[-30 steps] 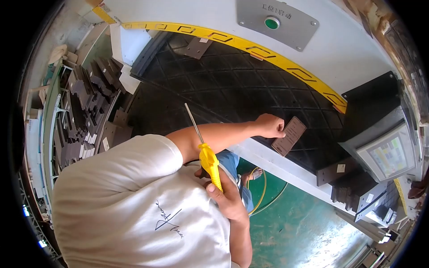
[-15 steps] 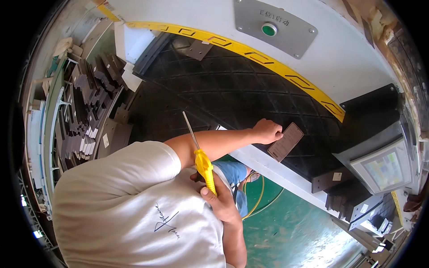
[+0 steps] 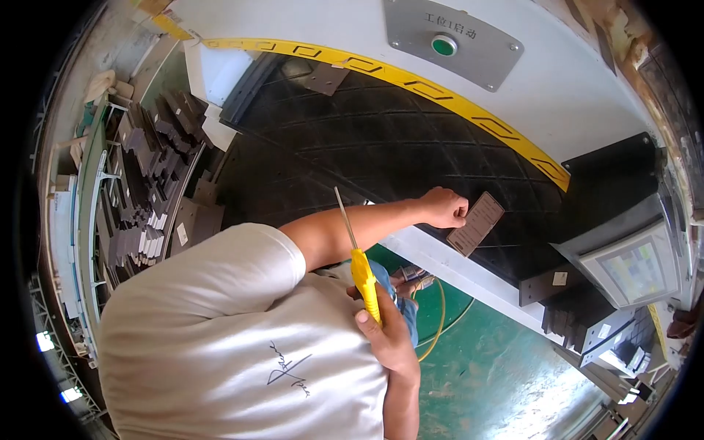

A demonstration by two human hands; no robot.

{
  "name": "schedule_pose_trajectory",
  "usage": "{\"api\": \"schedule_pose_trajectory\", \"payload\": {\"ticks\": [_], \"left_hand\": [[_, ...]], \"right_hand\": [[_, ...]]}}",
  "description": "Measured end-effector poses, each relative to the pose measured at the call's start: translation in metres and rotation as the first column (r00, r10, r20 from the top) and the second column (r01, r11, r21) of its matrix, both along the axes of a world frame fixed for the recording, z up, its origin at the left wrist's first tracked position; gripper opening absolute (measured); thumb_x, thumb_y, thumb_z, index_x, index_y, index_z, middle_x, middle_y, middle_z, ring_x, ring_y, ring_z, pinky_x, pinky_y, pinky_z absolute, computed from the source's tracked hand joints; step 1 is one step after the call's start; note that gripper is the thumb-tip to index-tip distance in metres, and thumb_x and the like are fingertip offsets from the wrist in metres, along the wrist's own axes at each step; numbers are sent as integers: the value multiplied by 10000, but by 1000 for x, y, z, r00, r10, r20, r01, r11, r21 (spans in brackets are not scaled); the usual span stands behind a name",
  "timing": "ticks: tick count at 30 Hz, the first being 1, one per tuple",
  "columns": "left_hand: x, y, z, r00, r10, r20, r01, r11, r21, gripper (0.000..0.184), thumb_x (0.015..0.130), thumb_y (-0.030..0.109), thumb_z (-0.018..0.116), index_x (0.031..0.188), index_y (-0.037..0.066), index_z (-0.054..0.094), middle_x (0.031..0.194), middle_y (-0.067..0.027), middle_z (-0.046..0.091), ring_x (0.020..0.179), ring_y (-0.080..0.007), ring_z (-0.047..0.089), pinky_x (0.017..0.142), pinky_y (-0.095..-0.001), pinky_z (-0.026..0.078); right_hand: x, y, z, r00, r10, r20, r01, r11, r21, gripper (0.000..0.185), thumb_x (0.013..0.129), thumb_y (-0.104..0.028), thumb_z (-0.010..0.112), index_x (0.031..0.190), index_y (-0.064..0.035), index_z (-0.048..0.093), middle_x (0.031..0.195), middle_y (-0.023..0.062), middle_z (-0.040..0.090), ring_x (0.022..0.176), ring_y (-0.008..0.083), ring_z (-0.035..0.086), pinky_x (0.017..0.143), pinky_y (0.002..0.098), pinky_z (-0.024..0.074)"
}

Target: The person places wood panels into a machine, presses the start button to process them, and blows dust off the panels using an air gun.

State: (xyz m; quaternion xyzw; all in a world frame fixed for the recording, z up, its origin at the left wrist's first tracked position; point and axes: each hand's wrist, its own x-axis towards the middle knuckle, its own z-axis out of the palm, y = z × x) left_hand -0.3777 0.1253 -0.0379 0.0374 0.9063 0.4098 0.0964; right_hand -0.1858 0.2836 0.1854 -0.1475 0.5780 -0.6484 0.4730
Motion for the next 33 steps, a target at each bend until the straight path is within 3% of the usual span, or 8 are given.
{"api": "schedule_pose_trajectory", "payload": {"ticks": [5,12,15,17,23,27,30,33], "left_hand": [[2,0,-4,999,11,-46,-12,1000,-1,284,835,420,789,950,160,773,915,-71,802,917,-303,768,856,-468,537],[9,5,-2,990,60,-130,-64,997,-30,364,795,464,838,957,144,772,897,-70,798,923,-316,763,864,-481,524],[15,9,-6,959,88,-269,-115,990,-87,366,792,457,860,929,132,761,841,-59,790,868,-320,762,844,-487,520],[14,14,-8,948,109,-298,-147,983,-107,359,801,465,855,920,139,764,830,-61,784,866,-327,757,843,-496,514],[2,24,-5,973,211,-95,-221,969,-110,264,900,416,780,887,153,776,862,-87,800,888,-326,769,845,-506,518],[5,12,-6,980,164,-112,-163,986,16,264,914,401,774,918,138,780,858,-69,807,893,-313,772,850,-504,525],[17,4,-1,988,97,-119,-91,994,58,285,882,386,806,983,122,768,874,-40,794,936,-295,750,863,-491,522],[27,4,2,980,63,-190,-63,998,9,370,822,396,854,1043,118,748,907,-25,763,978,-286,705,878,-480,512]], "right_hand": [[4,9,11,997,56,-46,-50,991,122,860,1034,-625,654,1574,23,486,1424,134,634,1284,204,560,1052,330,469],[17,11,13,998,18,-63,-6,984,177,845,1036,-623,656,1562,22,509,1387,110,658,1212,188,593,1045,311,460],[19,9,13,997,51,-65,-38,981,190,809,1050,-577,662,1578,15,503,1398,179,692,1347,277,604,1181,400,410],[21,8,12,995,48,-88,-30,980,194,795,1051,-558,672,1579,11,504,1390,182,699,1341,280,611,1179,400,415],[26,9,12,990,39,-133,-9,977,213,748,1058,-503,688,1579,2,509,1378,180,714,1322,282,633,1165,394,432],[26,8,13,987,36,-156,-1,976,217,725,1062,-489,687,1572,0,521,1367,171,720,1305,270,641,1156,389,442],[28,2,15,992,2,-129,23,981,190,774,1047,-616,639,1463,34,584,1309,115,658,1217,218,586,1097,342,420],[24,1,16,990,38,-133,-12,980,197,774,1049,-610,642,1473,34,574,1318,116,659,1221,216,586,1097,341,422]]}}
